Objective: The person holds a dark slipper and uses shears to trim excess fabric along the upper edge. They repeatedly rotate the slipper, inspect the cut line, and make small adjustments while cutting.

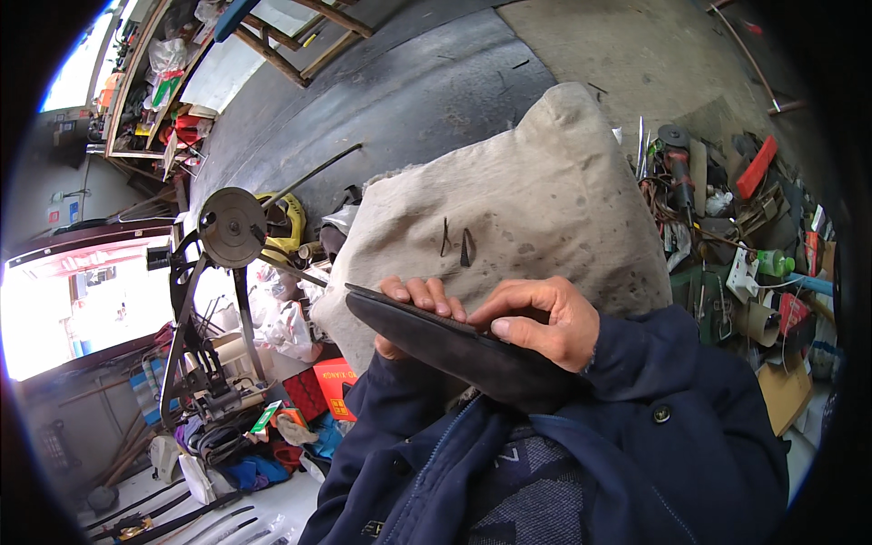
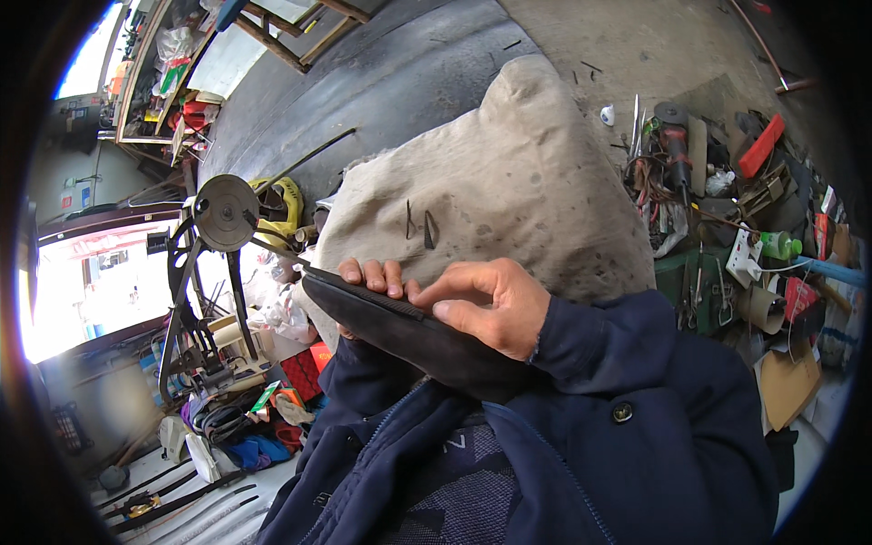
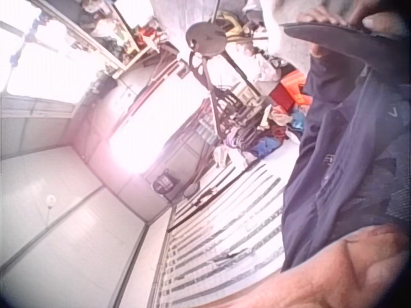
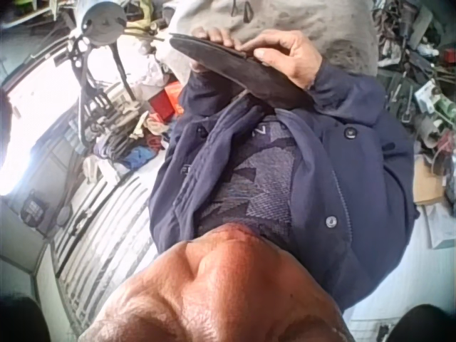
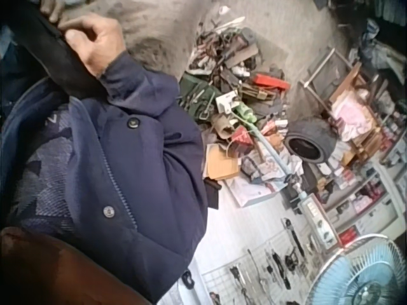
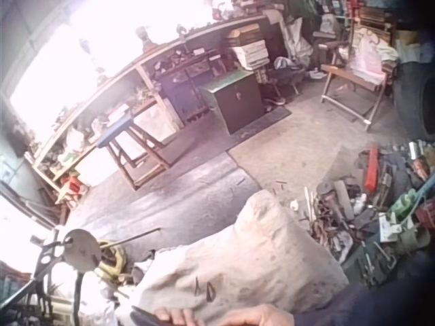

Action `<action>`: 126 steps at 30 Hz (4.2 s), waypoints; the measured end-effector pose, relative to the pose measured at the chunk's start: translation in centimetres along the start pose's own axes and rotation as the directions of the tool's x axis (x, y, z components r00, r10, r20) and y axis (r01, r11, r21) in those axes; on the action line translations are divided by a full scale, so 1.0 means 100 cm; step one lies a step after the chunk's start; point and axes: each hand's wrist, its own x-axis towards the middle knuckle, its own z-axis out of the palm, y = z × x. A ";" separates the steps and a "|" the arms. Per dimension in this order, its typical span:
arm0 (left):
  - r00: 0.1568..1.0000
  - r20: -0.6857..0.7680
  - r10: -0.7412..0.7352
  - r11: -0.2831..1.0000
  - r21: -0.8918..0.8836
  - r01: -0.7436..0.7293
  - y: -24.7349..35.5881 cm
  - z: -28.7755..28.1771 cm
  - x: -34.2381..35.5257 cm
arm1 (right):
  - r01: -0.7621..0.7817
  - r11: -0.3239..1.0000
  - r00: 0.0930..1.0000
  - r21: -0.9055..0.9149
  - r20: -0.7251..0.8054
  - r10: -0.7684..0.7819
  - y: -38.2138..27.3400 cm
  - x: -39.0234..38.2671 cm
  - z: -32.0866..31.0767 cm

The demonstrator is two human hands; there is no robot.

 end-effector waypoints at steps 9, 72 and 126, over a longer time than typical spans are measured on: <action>0.995 -0.101 0.016 1.000 0.026 -0.013 -0.001 0.008 0.004 | 0.187 0.879 0.978 -0.440 0.000 -0.208 -0.019 0.004 0.020; 0.763 0.642 0.075 -0.481 0.694 -0.536 0.027 0.162 0.015 | -0.107 0.982 0.977 0.154 0.202 0.074 -0.058 -0.028 0.018; 0.580 -0.787 0.211 0.963 0.268 0.012 -0.012 0.107 0.002 | 0.280 0.209 0.902 -0.937 0.182 -0.392 -0.003 -0.015 0.058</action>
